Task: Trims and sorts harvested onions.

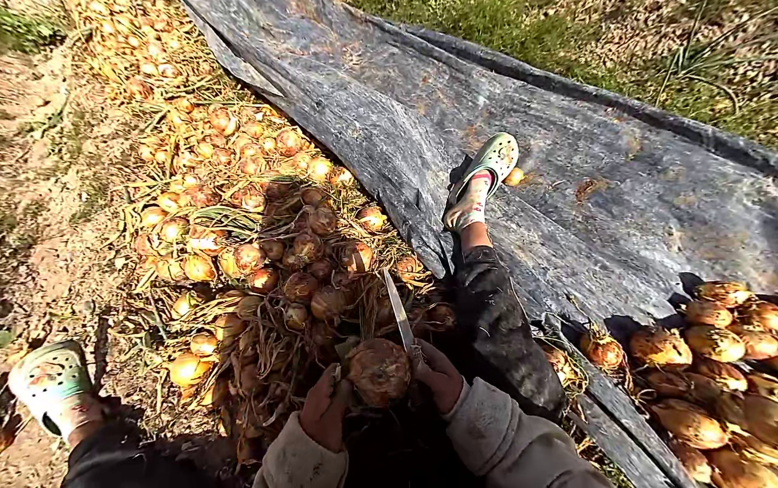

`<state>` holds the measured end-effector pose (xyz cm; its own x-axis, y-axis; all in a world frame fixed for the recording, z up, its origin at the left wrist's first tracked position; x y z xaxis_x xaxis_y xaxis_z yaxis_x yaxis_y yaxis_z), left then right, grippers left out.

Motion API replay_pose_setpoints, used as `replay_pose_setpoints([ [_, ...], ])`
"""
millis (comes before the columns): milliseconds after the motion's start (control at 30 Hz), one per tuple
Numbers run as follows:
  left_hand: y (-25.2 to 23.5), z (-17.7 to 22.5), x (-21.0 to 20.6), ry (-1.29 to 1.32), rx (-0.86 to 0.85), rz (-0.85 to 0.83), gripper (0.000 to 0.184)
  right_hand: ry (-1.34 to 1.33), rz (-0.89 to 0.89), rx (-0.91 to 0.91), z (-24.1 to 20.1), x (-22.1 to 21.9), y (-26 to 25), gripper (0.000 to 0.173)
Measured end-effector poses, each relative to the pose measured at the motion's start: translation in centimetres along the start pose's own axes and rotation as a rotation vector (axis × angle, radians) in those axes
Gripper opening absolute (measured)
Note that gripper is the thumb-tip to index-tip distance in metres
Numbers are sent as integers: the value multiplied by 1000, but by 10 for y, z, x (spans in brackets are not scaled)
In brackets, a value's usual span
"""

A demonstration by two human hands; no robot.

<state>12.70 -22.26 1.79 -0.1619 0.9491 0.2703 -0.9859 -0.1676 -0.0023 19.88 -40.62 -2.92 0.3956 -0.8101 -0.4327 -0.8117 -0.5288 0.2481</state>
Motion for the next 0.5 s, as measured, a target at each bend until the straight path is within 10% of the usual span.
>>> replay_pose_setpoints([
  [267, 10, -23, 6, -129, 186, -473, 55, -53, 6, -263, 7, -7, 4, 19],
  [500, 41, -10, 29, -508, -48, -177, 50, 132, -45, -602, 13, -34, 14, 31],
])
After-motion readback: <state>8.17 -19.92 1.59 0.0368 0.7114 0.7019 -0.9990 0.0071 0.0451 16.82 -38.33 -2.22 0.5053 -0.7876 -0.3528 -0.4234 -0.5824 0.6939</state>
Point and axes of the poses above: each hand's wrist, its own y-axis away from the middle knuckle, its own x-axis out of the back of the hand, z = x × y, the point moved 5 cm from there along -y, towards the middle knuckle, and after that the axes turned 8 degrees about -x, right-handed, at the moved point
